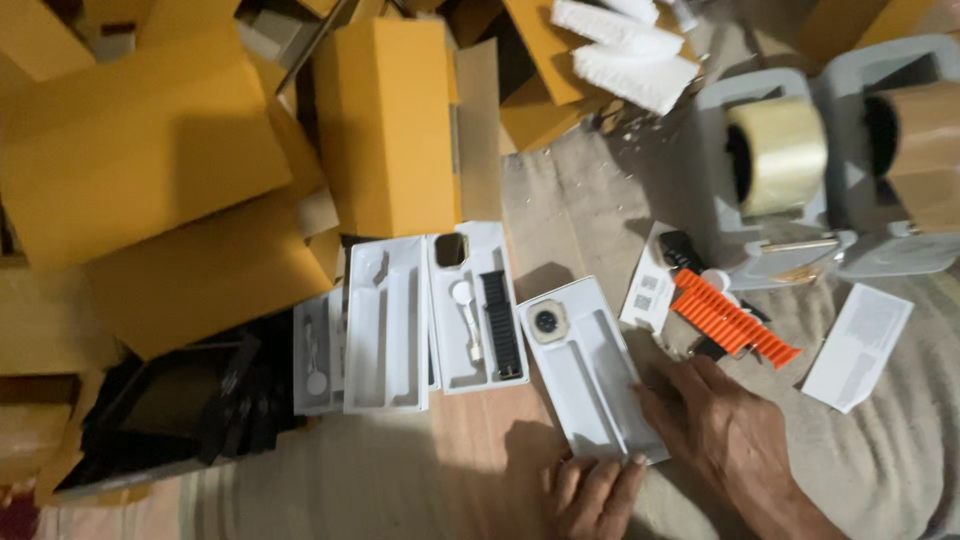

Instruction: The person packs smartwatch retail boxes on a bed: they place a watch face, orange strap, charging cable and charger puck into white inner trays, fit the trays into cardboard boxes, and press the boxes closed. They handle tape dispensers nearby and arrange packed boxes aside as they finish each one.

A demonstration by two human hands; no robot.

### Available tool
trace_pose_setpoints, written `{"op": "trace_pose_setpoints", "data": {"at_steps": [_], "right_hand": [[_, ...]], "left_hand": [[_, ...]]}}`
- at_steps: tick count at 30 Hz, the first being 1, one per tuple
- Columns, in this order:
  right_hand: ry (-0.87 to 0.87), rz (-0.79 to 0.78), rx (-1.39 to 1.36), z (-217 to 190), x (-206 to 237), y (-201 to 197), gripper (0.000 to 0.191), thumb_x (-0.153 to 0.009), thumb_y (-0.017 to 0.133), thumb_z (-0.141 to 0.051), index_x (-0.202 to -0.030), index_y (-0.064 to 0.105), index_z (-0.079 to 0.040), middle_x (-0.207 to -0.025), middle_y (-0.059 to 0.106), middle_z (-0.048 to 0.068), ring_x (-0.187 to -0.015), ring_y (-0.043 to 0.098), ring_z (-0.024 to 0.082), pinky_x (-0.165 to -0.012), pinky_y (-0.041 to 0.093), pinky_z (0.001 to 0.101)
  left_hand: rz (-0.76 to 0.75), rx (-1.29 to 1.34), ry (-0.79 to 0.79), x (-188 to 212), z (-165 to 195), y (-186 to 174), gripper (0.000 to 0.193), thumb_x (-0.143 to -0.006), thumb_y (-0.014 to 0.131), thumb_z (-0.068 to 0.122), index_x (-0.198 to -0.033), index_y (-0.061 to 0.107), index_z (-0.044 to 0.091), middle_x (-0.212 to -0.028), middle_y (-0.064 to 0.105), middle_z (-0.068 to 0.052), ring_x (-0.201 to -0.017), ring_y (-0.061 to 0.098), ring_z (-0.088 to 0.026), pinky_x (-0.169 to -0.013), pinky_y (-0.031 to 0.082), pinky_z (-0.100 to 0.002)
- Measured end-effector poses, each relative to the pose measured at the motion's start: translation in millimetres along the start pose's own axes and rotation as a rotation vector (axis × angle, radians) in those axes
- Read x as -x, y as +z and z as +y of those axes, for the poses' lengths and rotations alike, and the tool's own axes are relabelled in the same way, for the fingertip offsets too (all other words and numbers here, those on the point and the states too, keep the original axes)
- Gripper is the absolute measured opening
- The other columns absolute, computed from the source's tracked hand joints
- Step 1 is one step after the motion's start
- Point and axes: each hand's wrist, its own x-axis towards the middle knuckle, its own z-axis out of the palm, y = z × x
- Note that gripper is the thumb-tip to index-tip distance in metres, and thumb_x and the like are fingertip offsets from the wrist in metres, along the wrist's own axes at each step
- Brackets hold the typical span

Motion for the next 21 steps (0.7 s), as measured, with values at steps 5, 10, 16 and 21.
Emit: {"op": "trace_pose_setpoints", "data": {"at_steps": [5,10,16,21], "right_hand": [[-0.095,0.103,0.072,-8,-3,21,0.027,-0.085,0.072,-0.030,-0.105,0.072,-0.012,-0.084,0.069,0.005,-0.069,0.071,0.029,-0.055,0.055,0.0431],[-0.100,0.247,-0.129,-2,10,32,0.018,-0.089,0.072,-0.018,-0.102,0.072,-0.007,-0.088,0.069,0.007,-0.065,0.068,0.026,-0.056,0.054,0.0382],[0.033,0.265,-0.386,12,26,35,0.016,-0.093,0.070,-0.012,-0.101,0.070,0.001,-0.087,0.067,0.010,-0.062,0.063,0.018,-0.056,0.051,0.0320],[-0.047,0.362,-0.472,16,31,34,0.011,-0.096,0.069,-0.009,-0.092,0.067,0.000,-0.089,0.068,0.008,-0.069,0.064,0.014,-0.060,0.051,0.0280]], "left_hand": [[0.019,0.014,0.060,18,5,1,0.030,-0.094,0.077,0.020,-0.124,0.076,0.017,-0.107,0.070,0.002,-0.088,0.067,-0.016,-0.084,0.052,-0.043],[0.072,0.017,0.015,25,11,7,0.029,-0.093,0.077,0.024,-0.122,0.077,0.019,-0.104,0.067,0.004,-0.088,0.066,-0.014,-0.087,0.052,-0.043],[0.036,0.099,-0.078,19,24,-7,0.026,-0.105,0.083,0.035,-0.127,0.072,0.027,-0.124,0.061,0.008,-0.112,0.065,-0.014,-0.108,0.057,-0.040],[0.324,0.489,-0.564,-29,26,-27,0.050,-0.095,0.073,0.038,-0.132,0.062,0.006,-0.125,0.062,-0.012,-0.122,0.059,-0.032,-0.120,0.030,-0.058]]}}
